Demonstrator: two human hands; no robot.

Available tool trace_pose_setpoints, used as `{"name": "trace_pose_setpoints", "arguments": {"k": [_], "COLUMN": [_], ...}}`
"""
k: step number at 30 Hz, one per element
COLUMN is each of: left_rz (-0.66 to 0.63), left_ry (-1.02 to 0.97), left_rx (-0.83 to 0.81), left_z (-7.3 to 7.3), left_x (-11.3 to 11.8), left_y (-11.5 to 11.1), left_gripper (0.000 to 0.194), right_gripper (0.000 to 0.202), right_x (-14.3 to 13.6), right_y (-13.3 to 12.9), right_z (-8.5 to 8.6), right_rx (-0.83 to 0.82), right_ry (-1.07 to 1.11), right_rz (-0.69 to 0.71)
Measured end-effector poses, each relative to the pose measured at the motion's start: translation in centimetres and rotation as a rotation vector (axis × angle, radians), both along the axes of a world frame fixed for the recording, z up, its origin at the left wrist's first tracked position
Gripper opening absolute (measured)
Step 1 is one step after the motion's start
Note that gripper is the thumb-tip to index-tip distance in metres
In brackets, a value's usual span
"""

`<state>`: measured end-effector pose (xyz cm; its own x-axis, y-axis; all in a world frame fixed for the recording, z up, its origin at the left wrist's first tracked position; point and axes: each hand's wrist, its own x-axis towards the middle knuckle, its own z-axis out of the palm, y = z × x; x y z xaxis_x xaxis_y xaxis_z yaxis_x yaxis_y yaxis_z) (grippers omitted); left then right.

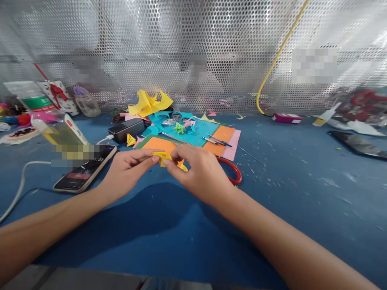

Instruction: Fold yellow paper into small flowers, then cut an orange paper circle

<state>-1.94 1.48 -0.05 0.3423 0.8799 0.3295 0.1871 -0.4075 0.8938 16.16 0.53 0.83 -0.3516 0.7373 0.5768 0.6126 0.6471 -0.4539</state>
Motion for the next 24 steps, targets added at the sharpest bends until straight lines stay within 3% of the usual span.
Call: {"name": "trace_pose_setpoints", "arguments": {"k": [4, 13, 19, 24], "left_rz": [-0.066, 0.002, 0.101, 0.049], "left_ry": [-0.021, -0.058, 0.029, 0.004], "left_rx": [0.068, 0.134, 0.136, 0.094], "left_z": [0.11, 0.27, 0.60, 0.38], "left_x": [0.00, 0.13, 0.01, 0.08], "left_y": [0.04, -0.38, -0.40, -0.38], "left_gripper": [0.021, 0.014, 0.016, 0.016], "right_gripper": [0.011, 0.014, 0.014, 0.021], "right_x": [0.02, -0.08, -0.15, -0.20], "right_y": [0.16, -0.17, -0.29, 0.02], "right_z": [-0.08, 0.47, 0.38, 0.06], "right_rx": [0.026, 0.093, -0.066, -0.196], "right_ry": [0.011, 0.000, 0.021, 0.099], "right_rz": [0.006, 0.074, 0.047, 0.059]}}
